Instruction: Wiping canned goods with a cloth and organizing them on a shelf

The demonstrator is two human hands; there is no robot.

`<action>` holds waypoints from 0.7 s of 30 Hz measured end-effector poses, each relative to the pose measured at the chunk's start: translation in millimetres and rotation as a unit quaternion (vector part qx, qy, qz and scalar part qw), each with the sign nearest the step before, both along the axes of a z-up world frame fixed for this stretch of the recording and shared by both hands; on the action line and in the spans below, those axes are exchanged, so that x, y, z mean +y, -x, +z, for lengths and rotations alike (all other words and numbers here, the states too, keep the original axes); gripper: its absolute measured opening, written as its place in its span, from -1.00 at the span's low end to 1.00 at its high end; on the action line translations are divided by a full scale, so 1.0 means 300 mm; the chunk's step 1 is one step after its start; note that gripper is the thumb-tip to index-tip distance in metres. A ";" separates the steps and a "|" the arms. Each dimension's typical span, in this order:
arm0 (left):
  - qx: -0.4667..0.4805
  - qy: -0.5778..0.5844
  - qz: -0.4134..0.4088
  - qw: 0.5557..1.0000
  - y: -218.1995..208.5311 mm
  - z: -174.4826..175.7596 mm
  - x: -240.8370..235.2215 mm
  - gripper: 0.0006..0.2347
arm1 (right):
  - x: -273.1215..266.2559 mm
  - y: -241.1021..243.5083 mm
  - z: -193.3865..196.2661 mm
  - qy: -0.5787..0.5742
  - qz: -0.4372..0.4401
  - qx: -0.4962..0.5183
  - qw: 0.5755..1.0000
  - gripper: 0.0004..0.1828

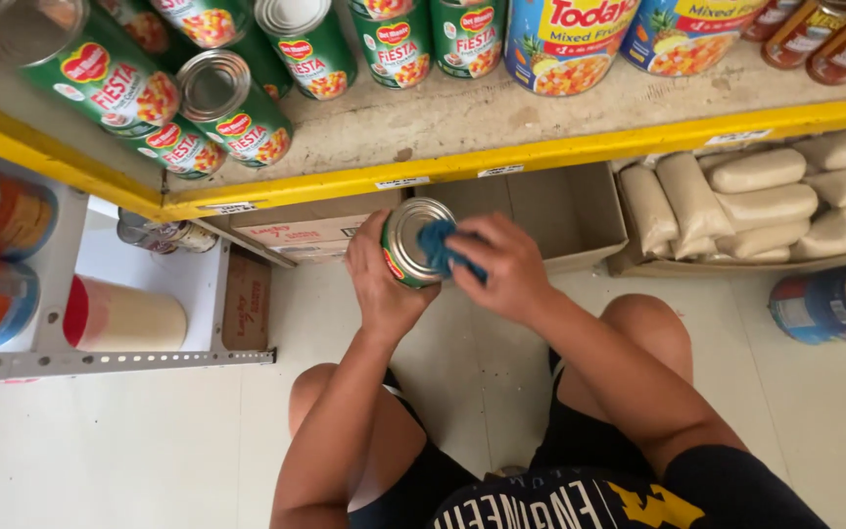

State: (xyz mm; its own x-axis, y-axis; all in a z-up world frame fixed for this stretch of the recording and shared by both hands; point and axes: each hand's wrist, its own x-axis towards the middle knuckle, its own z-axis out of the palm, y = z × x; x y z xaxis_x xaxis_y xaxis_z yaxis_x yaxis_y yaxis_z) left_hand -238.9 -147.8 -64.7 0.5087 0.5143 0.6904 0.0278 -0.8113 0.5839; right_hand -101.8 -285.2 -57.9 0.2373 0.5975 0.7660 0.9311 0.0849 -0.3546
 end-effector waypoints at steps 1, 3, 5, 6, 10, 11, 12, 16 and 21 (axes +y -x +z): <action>0.003 -0.003 0.003 1.000 0.002 -0.002 0.010 -0.10 | -0.003 0.017 0.007 -0.002 0.039 0.003 0.999 -0.72; 0.010 -0.004 0.006 1.000 0.005 0.005 0.011 -0.11 | -0.004 0.049 0.019 -0.003 0.076 0.009 0.997 -0.70; 0.018 -0.007 -0.043 0.999 0.007 0.028 0.001 -0.15 | 0.009 0.075 0.034 -0.048 0.114 0.017 0.992 -0.72; 0.020 -0.007 -0.044 0.999 0.007 0.022 -0.007 -0.15 | 0.018 0.068 0.027 -0.049 0.113 0.019 0.992 -0.72; 0.043 0.009 -0.071 0.997 -0.010 0.000 -0.044 -0.15 | 0.038 0.003 0.007 -0.038 0.006 -0.005 0.999 -0.72; 0.047 0.013 -0.061 0.997 -0.016 -0.002 -0.048 -0.15 | 0.044 -0.021 0.004 -0.030 -0.030 0.013 0.999 -0.71; 0.046 0.011 -0.062 0.997 -0.015 -0.003 -0.036 -0.15 | 0.038 -0.043 -0.011 -0.032 -0.030 0.010 0.999 -0.71; 0.052 0.014 -0.063 0.997 0.008 0.020 0.007 -0.12 | 0.006 -0.123 -0.045 0.002 -0.065 0.128 0.990 -0.69; 0.062 -0.045 -0.083 0.994 0.016 0.047 0.010 -0.15 | -0.024 -0.084 0.096 -0.028 0.042 0.231 0.972 -0.59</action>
